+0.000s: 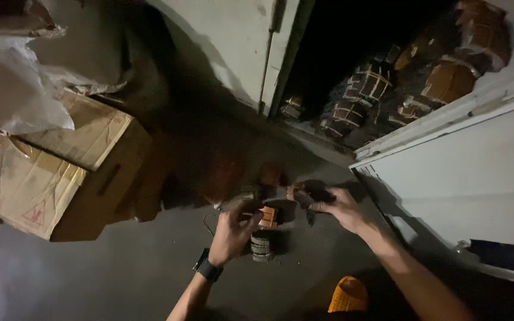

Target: Inspecting and sorting motorcycle engine components and brake shoes on a workshop floor and in a storage locker.

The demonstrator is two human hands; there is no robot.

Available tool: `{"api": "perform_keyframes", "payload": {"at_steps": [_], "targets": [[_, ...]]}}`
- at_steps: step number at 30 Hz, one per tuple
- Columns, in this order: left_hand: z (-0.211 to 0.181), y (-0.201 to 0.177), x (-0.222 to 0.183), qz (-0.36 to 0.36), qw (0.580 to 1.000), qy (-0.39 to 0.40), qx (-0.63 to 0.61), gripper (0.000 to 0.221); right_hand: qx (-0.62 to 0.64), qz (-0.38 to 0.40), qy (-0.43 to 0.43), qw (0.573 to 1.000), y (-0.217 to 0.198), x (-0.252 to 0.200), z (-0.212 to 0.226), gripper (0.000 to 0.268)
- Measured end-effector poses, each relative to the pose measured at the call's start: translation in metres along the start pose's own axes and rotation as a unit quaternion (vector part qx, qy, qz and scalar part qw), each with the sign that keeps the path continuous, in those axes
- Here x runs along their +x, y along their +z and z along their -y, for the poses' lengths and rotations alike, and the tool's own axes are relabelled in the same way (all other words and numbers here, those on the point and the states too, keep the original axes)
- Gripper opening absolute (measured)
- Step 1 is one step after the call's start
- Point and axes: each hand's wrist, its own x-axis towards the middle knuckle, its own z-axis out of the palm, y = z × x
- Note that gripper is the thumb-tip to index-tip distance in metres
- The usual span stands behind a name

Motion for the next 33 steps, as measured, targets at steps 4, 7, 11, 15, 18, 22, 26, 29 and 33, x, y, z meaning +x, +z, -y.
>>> {"api": "perform_keyframes", "payload": {"at_steps": [4, 7, 11, 15, 18, 22, 26, 29, 33], "targets": [[0.001, -0.002, 0.000, -0.005, 0.999, -0.002, 0.047, 0.037, 0.014, -0.052, -0.130, 0.990, 0.003, -0.003, -0.021, 0.036], [0.003, -0.002, -0.001, -0.001, 1.000, 0.002, 0.030, 0.038, 0.218, 0.038, -0.139, 0.965, 0.018, -0.013, 0.048, 0.048], [0.000, -0.002, -0.001, -0.008, 0.999, -0.008, 0.051, 0.038, 0.541, 0.180, -0.042, 0.820, 0.021, -0.015, 0.077, 0.060], [-0.013, -0.003, 0.001, 0.010, 0.998, -0.052, 0.023, 0.037, 0.471, 0.037, 0.033, 0.881, -0.006, 0.004, -0.005, 0.044], [0.002, -0.001, -0.001, 0.008, 1.000, -0.022, 0.004, 0.038, 0.402, 0.020, -0.010, 0.915, -0.012, 0.008, -0.006, 0.027], [-0.006, 0.000, 0.006, 0.018, 0.999, -0.028, -0.017, 0.038, 0.209, -0.052, 0.048, 0.975, -0.007, 0.009, 0.064, 0.042], [-0.009, 0.002, 0.011, 0.006, 0.997, -0.080, -0.023, 0.032, -0.050, -0.112, -0.018, 0.992, -0.009, 0.010, 0.177, 0.058], [-0.008, 0.002, 0.016, -0.003, 0.996, -0.091, -0.021, 0.032, -0.179, -0.225, -0.072, 0.955, -0.015, 0.033, 0.250, 0.072], [-0.007, -0.003, 0.014, 0.023, 0.994, -0.101, 0.024, 0.034, -0.259, -0.283, -0.107, 0.917, -0.047, 0.127, 0.238, 0.075]]}}
